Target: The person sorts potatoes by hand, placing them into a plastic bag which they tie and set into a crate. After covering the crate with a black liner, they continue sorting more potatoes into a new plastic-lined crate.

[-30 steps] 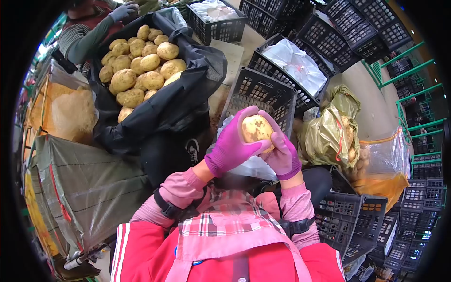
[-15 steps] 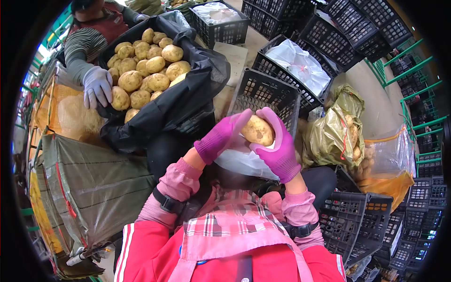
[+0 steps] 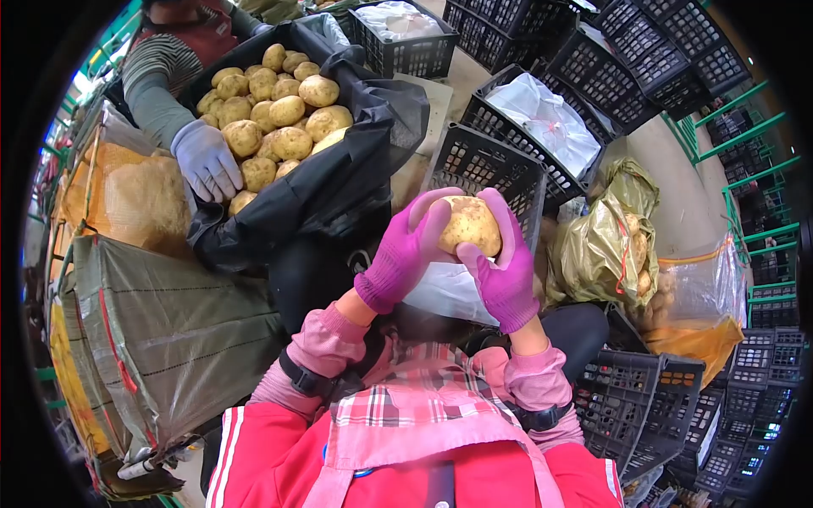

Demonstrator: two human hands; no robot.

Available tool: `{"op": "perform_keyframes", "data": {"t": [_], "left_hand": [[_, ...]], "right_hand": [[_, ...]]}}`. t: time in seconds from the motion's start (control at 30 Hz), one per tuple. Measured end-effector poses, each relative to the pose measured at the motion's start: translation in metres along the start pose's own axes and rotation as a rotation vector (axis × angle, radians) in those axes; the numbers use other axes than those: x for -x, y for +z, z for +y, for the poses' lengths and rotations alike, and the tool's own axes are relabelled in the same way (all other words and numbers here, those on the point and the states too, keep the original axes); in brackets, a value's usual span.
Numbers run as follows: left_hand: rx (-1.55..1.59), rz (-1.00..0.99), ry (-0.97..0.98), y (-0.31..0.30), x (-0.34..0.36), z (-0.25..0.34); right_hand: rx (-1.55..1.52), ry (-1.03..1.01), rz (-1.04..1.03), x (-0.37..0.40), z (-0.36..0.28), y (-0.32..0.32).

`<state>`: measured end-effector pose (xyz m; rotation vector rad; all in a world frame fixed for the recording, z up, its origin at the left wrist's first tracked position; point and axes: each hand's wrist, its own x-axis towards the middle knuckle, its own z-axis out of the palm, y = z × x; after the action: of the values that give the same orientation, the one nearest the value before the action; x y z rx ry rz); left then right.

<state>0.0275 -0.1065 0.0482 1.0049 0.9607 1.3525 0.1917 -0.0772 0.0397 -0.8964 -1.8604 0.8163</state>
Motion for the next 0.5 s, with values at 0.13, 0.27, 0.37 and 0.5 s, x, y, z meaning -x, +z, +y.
{"op": "perform_keyframes", "data": {"t": [0.13, 0.27, 0.37, 0.5], "left_hand": [[-0.511, -0.034, 0.314, -0.01, -0.004, -0.01], [-0.391, -0.011, 0.215, -0.013, -0.004, -0.018], [-0.285, 0.064, 0.201, -0.009, -0.004, -0.019], [-0.275, 0.132, 0.128, -0.01, -0.005, -0.007]], "right_hand": [[-0.12, 0.09, 0.099, 0.0, -0.01, -0.003], [-0.127, 0.195, 0.082, -0.005, -0.014, -0.007], [-0.053, 0.113, -0.021, -0.008, -0.026, -0.009], [-0.03, 0.037, -0.031, 0.004, -0.006, 0.004]]}}
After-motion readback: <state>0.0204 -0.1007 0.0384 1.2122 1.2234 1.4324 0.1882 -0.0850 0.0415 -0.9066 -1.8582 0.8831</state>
